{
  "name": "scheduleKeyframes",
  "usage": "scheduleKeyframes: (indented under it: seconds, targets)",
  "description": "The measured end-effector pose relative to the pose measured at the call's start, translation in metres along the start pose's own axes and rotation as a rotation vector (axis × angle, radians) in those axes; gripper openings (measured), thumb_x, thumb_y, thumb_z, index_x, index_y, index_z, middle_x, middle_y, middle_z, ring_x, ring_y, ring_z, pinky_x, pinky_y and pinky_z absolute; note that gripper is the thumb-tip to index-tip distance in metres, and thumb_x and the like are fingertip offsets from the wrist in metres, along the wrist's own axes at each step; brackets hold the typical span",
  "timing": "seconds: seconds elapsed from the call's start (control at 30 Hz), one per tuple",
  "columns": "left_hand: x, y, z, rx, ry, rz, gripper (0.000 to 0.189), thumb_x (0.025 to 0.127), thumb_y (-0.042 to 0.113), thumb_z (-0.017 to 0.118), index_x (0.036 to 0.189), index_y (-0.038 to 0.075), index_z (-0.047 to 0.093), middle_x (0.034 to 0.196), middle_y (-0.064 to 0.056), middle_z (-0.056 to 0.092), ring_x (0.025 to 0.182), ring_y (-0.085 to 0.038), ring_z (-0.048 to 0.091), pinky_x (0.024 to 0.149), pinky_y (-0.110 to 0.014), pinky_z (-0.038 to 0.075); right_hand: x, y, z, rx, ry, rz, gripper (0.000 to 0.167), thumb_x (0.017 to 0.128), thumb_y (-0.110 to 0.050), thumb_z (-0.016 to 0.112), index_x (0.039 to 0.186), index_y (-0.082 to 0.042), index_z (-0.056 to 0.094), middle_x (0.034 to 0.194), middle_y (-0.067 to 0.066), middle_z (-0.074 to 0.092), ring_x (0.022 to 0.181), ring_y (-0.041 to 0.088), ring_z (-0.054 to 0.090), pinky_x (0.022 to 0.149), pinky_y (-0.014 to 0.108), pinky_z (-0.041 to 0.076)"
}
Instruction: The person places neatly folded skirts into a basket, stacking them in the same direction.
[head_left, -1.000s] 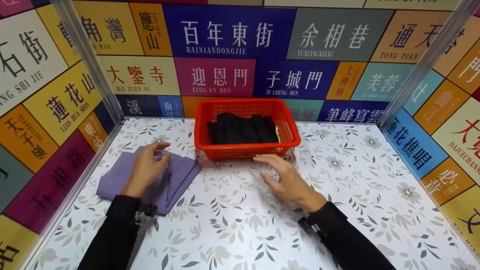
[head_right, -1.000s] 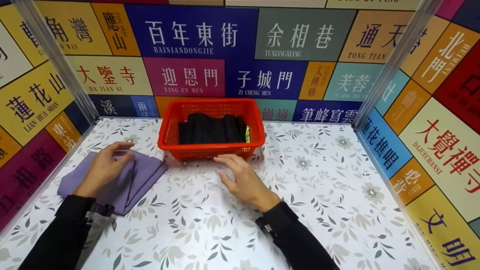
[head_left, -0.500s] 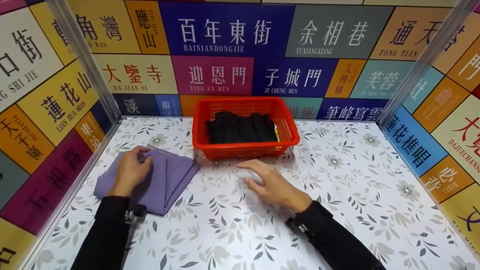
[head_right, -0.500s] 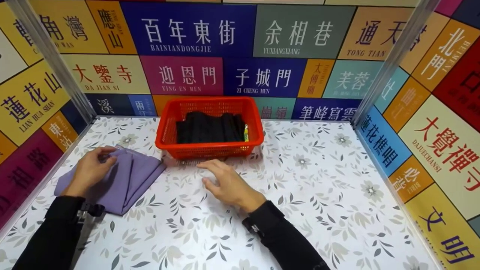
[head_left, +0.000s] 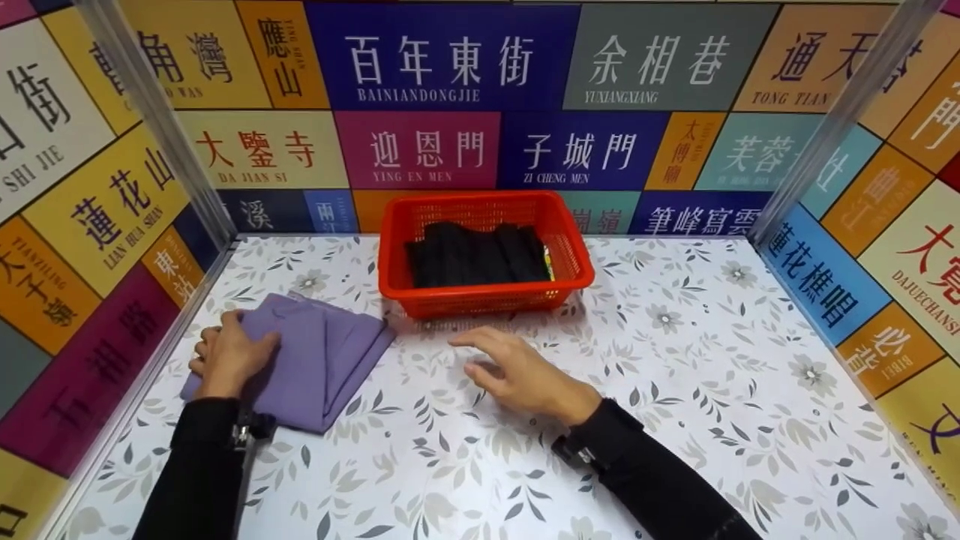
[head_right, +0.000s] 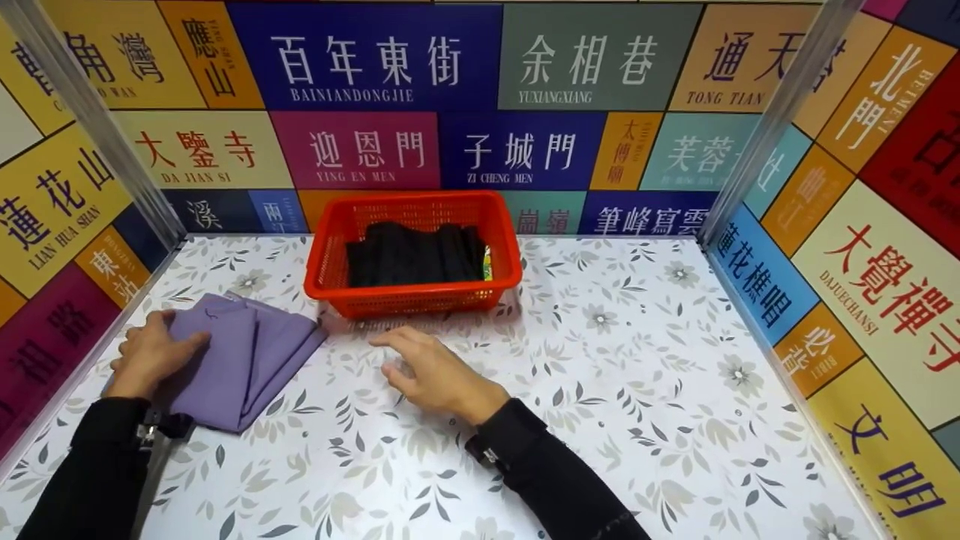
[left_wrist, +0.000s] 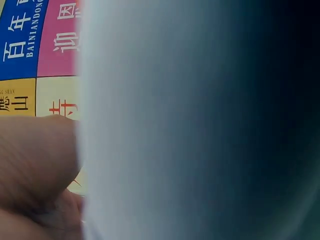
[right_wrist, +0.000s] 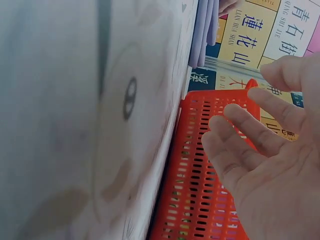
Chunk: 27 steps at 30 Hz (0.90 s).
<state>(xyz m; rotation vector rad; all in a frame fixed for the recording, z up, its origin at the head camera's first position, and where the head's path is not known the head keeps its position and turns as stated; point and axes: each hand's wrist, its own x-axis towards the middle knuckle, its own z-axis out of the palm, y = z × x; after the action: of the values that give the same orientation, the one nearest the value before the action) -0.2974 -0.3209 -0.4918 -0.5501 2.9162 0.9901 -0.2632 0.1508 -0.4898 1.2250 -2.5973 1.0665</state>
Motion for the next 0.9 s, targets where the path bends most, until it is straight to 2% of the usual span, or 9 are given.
scheduleKeyframes:
  seconds: [0.2,0.4,0.6,0.8,0.9]
  targets:
    - [-0.003,0.001,-0.004,0.033,-0.017,0.011,0.099,0.110,0.045,0.071,0.177,-0.008,0.023,0.172,-0.056,0.028,0.159,-0.075,0.028,0.128,-0.086,0.023,0.009,-0.010,0.008,-0.007,-0.056,0.005,0.051,0.117,-0.020,0.071,0.166,-0.009,0.063,0.165,0.009,0.068,0.158,0.028,0.063,0.134,0.052,0.052]
    - [-0.008,0.009,-0.005,0.030,-0.044,0.009,0.100,0.109,0.048,0.070,0.175,-0.013,0.025,0.170,-0.054,0.033,0.158,-0.073,0.034,0.130,-0.084,0.031,0.022,-0.021,0.015,-0.020,-0.115,0.002,0.054,0.118,-0.026,0.069,0.169,-0.014,0.059,0.171,0.008,0.063,0.161,0.027,0.059,0.137,0.052,0.049]
    - [-0.011,0.017,-0.006,0.012,-0.105,0.079,0.098,0.111,0.046,0.067,0.175,-0.016,0.025,0.169,-0.054,0.038,0.157,-0.071,0.043,0.133,-0.076,0.039,0.035,-0.031,0.023,-0.001,-0.158,0.021,0.056,0.118,-0.026,0.069,0.170,-0.012,0.057,0.173,0.011,0.061,0.159,0.030,0.061,0.135,0.052,0.050]
    - [-0.018,0.027,-0.001,0.034,-0.122,0.143,0.090,0.111,0.041,0.067,0.169,-0.019,0.036,0.163,-0.055,0.046,0.153,-0.068,0.051,0.132,-0.073,0.043,0.048,-0.037,0.032,-0.042,-0.179,0.005,0.056,0.117,-0.025,0.070,0.169,-0.009,0.057,0.165,0.013,0.066,0.148,0.032,0.067,0.131,0.049,0.053]
    - [-0.022,0.032,0.001,0.043,-0.156,0.161,0.087,0.112,0.041,0.067,0.168,-0.019,0.038,0.164,-0.054,0.046,0.154,-0.068,0.050,0.132,-0.073,0.043,0.054,-0.040,0.036,-0.061,-0.199,0.032,0.057,0.117,-0.027,0.069,0.170,-0.009,0.056,0.165,0.013,0.065,0.149,0.030,0.066,0.133,0.048,0.052]
